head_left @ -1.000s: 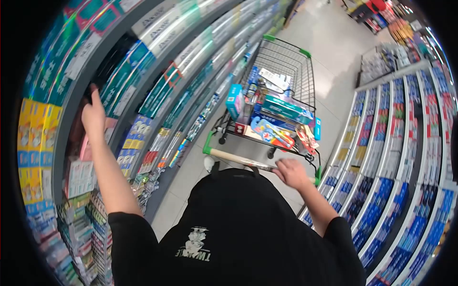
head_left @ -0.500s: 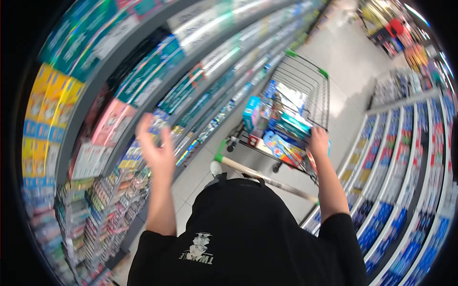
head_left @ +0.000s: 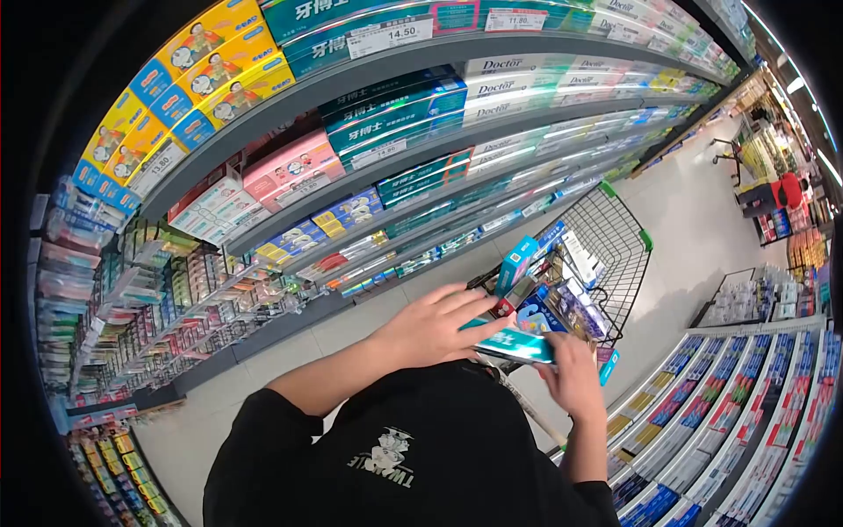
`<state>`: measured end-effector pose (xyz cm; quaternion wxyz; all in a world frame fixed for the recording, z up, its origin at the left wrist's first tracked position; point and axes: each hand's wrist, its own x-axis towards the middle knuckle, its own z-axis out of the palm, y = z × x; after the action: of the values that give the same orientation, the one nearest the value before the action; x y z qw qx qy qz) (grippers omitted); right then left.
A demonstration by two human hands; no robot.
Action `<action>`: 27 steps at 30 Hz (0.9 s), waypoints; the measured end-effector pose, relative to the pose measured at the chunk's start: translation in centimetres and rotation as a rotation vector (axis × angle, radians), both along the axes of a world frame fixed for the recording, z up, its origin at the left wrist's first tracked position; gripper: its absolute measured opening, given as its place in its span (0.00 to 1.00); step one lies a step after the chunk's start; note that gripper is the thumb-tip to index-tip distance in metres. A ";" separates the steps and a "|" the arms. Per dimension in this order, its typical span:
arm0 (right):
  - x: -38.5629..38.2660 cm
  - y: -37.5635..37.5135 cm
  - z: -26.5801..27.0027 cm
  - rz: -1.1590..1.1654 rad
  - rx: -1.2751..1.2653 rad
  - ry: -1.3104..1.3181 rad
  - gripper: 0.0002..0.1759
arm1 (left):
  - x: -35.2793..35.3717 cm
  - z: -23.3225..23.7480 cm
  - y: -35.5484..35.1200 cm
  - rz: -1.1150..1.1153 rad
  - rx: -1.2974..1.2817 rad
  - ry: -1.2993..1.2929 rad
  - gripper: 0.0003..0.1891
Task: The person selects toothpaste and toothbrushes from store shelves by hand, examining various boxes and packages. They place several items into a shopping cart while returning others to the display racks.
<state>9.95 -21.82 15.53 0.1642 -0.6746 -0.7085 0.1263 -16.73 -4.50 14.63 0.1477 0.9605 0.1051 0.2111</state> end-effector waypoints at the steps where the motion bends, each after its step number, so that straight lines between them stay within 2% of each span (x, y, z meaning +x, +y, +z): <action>1: -0.6 0.6 0.0 0.031 -0.008 0.000 0.34 | -0.7 -0.4 0.3 -0.043 -0.075 0.035 0.35; 2: -1.1 1.1 0.0 0.060 -0.016 0.001 0.37 | -1.5 -0.4 0.6 -0.023 -0.100 0.059 0.36; 4: -2.7 2.5 1.2 0.010 0.132 -0.071 0.41 | -3.1 0.3 1.4 0.011 -0.151 0.106 0.36; 8: -2.8 1.8 -0.2 -0.097 0.273 -0.094 0.47 | -6.7 2.4 5.3 0.295 0.056 -0.031 0.34; 9: -2.8 1.1 -1.4 -0.124 0.300 -0.086 0.44 | -7.4 2.8 6.8 0.359 0.079 -0.117 0.34; 13: -2.3 -2.2 -7.4 -0.174 0.125 0.084 0.39 | -9.6 4.6 11.9 0.662 0.070 -0.347 0.32; 15: -2.4 -4.2 -10.9 -0.167 0.031 0.061 0.37 | -10.2 5.4 14.2 0.755 0.060 -0.417 0.31; 19: -2.2 -7.3 -17.9 -0.132 -0.153 0.012 0.32 | -10.2 6.7 16.6 0.757 0.047 -0.384 0.30; 22: -2.6 -8.5 -19.7 -0.201 -0.207 0.134 0.31 | -9.3 6.7 17.2 0.737 0.017 -0.343 0.30; 25: -2.6 -8.8 -20.4 -0.227 -0.183 0.161 0.29 | -8.9 6.8 17.0 0.826 -0.058 -0.338 0.28; 27: -2.7 -8.9 -20.7 -0.253 -0.206 0.166 0.27 | -9.6 5.0 18.8 0.889 0.070 -0.345 0.27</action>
<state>7.20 -30.68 -5.18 0.1669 -0.7588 -0.5854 0.2317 -26.35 14.28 19.67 0.0261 0.7779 0.4724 0.4136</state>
